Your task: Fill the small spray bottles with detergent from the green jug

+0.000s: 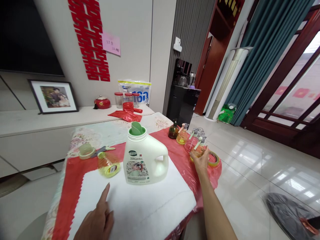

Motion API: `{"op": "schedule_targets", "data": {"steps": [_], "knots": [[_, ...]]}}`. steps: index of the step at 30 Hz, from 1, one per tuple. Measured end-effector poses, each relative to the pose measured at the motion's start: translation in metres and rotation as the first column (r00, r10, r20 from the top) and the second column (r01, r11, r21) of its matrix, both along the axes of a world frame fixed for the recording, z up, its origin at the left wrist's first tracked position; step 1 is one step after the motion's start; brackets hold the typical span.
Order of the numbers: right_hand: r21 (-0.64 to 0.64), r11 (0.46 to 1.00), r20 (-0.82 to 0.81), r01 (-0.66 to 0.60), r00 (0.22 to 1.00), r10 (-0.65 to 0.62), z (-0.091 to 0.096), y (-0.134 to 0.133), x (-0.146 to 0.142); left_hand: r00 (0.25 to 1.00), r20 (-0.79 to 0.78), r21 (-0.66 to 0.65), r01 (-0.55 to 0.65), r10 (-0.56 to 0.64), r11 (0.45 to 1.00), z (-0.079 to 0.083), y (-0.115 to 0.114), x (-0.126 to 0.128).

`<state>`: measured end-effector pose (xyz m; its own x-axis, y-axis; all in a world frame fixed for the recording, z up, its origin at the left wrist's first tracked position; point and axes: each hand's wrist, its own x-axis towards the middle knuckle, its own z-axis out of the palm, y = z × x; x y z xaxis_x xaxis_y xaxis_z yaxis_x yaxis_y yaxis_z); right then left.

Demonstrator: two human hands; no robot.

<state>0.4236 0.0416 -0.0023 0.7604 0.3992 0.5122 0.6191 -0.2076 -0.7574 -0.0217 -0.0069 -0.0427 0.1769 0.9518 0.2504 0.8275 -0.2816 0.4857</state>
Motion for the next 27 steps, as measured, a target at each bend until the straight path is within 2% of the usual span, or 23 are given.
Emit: {"op": "schedule_targets", "data": {"steps": [5,10,13,14,15,17,18,20,21,23,25,27], "knots": [[0.052,0.998,-0.099,-0.037,0.994,0.042,0.014,-0.004,-0.016,1.000,0.014,-0.021,0.015,-0.015,1.000,0.007,-0.003,0.002],[0.073,0.976,-0.154,-0.205,0.965,0.214,0.051,-0.043,-0.061,1.000,-0.006,-0.018,0.012,-0.012,1.000,0.000,0.000,-0.002],[0.085,0.925,-0.212,-0.371,0.900,0.381,0.067,-0.080,-0.096,0.992,0.014,0.163,0.122,-0.126,0.979,-0.005,0.006,-0.011],[0.118,0.867,-0.272,-0.484,0.824,0.497,0.069,-0.093,-0.109,0.980,0.032,0.252,0.182,-0.196,0.951,-0.002,0.007,-0.013],[0.147,0.785,-0.339,-0.602,0.715,0.612,0.069,-0.106,-0.122,0.958,0.049,0.335,0.249,-0.281,0.909,0.005,0.006,-0.014],[0.252,0.637,-0.439,-0.728,0.501,0.746,0.064,-0.130,-0.148,0.913,0.115,0.400,0.319,-0.392,0.859,0.029,0.002,-0.011],[0.276,0.574,-0.491,-0.771,0.401,0.774,0.059,-0.140,-0.160,0.874,0.152,0.382,0.379,-0.461,0.843,0.046,-0.002,-0.008],[0.260,0.496,-0.614,-0.829,0.255,0.747,0.050,-0.156,-0.180,0.790,0.310,0.280,0.456,-0.530,0.844,0.083,-0.009,0.002],[0.220,0.476,-0.671,-0.851,0.222,0.708,0.046,-0.162,-0.188,0.725,0.405,0.224,0.512,-0.557,0.830,0.101,-0.012,0.008],[0.128,0.450,-0.733,-0.884,0.222,0.644,0.042,-0.168,-0.200,0.548,0.613,0.106,0.657,-0.569,0.746,0.133,-0.015,0.017],[0.069,0.414,-0.744,-0.908,0.230,0.628,0.042,-0.168,-0.207,0.389,0.774,-0.007,0.794,-0.500,0.608,0.155,-0.015,0.022],[0.046,0.361,-0.741,-0.931,0.211,0.637,0.046,-0.166,-0.210,0.287,0.875,-0.078,0.879,-0.390,0.471,0.167,-0.014,0.024]]}}
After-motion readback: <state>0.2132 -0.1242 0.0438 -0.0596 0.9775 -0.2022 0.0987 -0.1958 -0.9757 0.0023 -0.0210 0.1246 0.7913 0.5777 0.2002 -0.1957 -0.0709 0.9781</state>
